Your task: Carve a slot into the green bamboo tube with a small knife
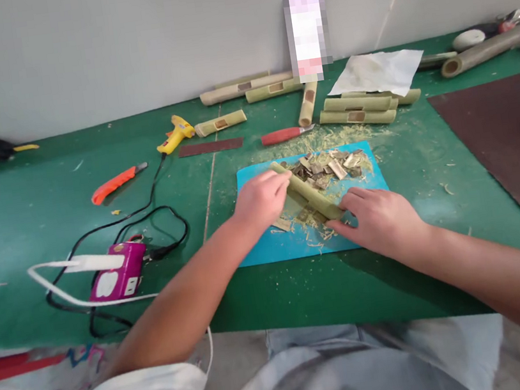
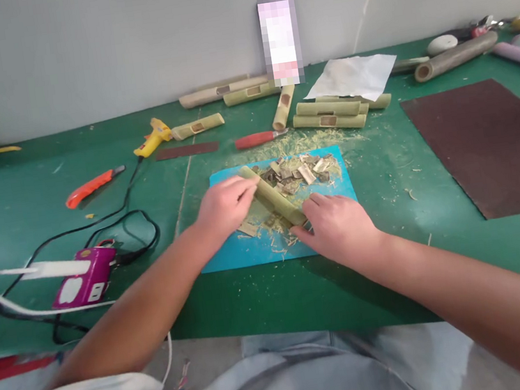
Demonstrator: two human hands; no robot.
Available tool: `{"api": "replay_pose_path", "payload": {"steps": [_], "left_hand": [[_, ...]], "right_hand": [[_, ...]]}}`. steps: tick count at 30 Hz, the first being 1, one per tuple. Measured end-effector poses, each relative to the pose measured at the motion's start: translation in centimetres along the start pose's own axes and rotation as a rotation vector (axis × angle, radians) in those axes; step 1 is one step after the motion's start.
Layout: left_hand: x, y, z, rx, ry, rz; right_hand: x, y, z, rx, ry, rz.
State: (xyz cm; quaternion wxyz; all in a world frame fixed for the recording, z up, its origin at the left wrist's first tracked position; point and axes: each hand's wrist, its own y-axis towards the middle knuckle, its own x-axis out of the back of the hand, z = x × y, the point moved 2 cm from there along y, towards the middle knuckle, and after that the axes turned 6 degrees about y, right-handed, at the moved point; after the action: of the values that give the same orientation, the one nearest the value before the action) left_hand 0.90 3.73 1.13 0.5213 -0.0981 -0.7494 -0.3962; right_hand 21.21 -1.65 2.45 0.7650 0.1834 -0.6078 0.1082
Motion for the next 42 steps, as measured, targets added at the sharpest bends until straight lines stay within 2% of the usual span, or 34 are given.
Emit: {"api": "replay_pose_path", "payload": {"steps": [1,5,9,13,17,21,25,29,33,37,40,42], "left_hand": [[0.0,0.0,0.0,0.010,0.010,-0.005],[-0.3,-0.2,-0.9,-0.122,-0.056,0.052],[-0.3,-0.1,-0.7,-0.018,0.005,-0.019],[-0.5,-0.1,-0.5,-0.089,-0.030,0.041],[-0.2,-0.1,0.0,0.021,0.041,-0.052],[-0.4,-0.2,-0.3,-0.110,-0.054,0.062],[-0.1,-0.2,0.3,0.035,0.031,-0.046],[-0.3,-0.4,-0.2,-0.081,-0.064,0.033],[-0.3,-0.2,0.1,-0.016,0.023,-0.046],[-0.4,0.0,0.1,-0.089,-0.008,0.011],[-0.3,0.1,0.3,-0.018,0.043,-0.042],[-0.3,0.0,0.1,-0.050,0.019,-0.018]], "right_hand": [[0.0,0.0,0.0,-0.002,-0.001,0.011],[0.1,0.0,0.1,-0.001,0.010,0.041],[-0.1,0.0,0.0,0.004,0.020,-0.002],[-0.3,0.0,-0.1,0.031,0.037,-0.022],[-0.2,0.0,-0.1,0.010,0.022,-0.021],[-0.1,0.0,0.0,0.023,0.019,0.003],[0.0,0.0,0.1,0.027,-0.008,-0.004],[0.1,0.0,0.2,0.052,-0.020,0.024],[0.3,0.0,0.2,0.036,-0.031,0.031],[0.3,0.0,0.3,0.036,-0.040,0.048],[0.4,0.0,0.4,0.030,-0.046,0.032],[0.4,0.0,0.4,0.036,-0.047,0.034]]}}
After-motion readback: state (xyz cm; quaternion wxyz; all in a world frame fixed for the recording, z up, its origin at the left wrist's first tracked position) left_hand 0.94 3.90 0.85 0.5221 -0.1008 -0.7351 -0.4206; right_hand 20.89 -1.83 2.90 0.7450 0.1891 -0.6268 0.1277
